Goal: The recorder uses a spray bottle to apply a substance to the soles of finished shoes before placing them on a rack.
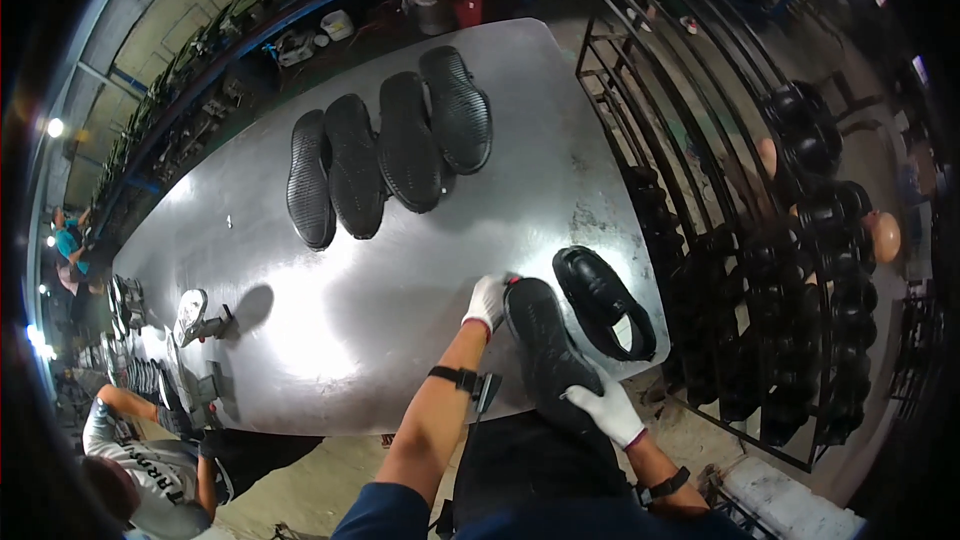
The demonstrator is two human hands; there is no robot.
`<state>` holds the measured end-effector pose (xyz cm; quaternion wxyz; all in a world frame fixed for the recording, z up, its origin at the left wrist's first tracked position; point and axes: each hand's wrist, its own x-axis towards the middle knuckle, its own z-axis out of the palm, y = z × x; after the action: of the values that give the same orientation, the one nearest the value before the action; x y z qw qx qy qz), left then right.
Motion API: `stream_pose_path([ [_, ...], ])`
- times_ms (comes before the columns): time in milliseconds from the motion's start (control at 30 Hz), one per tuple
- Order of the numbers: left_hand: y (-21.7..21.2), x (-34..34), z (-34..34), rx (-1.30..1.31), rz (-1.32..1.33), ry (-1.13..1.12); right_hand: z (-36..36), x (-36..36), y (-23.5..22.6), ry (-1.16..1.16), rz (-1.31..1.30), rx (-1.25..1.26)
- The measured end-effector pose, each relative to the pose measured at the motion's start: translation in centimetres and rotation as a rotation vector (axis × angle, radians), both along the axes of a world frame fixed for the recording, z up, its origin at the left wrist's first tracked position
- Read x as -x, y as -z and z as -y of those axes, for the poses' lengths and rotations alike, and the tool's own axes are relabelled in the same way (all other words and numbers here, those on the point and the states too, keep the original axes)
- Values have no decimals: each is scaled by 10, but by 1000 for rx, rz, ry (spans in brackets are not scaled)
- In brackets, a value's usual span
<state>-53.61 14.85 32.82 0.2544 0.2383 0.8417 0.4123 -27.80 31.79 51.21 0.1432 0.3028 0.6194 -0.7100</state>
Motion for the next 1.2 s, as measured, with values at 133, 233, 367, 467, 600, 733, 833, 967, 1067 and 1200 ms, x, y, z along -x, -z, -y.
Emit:
stream_pose_path([
  [133,-20,-70,-42,196,174,-220,1,69,-82,-178,-261,-834],
  [233,30,-54,29,-771,733,-493,69,133,-77,-346,-322,-1008],
  [367,-63,-76,-36,-901,780,-693,49,116,-38,-290,-297,-1217],
  [467,-151,-115,-41,-664,309,-660,35,35,-53,-189,-554,-1154],
  [600,-178,-208,-21,-678,-195,-198,6,-105,-37,-203,-845,-1045],
  [733,-166,-170,-26,-604,-287,-500,-62,-111,-96,-435,-897,-1004],
  [833,-142,-88,-45,-780,538,-948,-74,-60,-94,131,-941,-1178],
  [967,-80,-66,-70,-847,748,-1023,-25,-11,-33,648,-459,-713],
  [1067,-15,-75,-26,-392,353,-739,-34,-8,17,-38,-207,-748],
  [1200,-68,-135,-4,-503,304,-468,-64,-4,23,-156,-275,-936],
])
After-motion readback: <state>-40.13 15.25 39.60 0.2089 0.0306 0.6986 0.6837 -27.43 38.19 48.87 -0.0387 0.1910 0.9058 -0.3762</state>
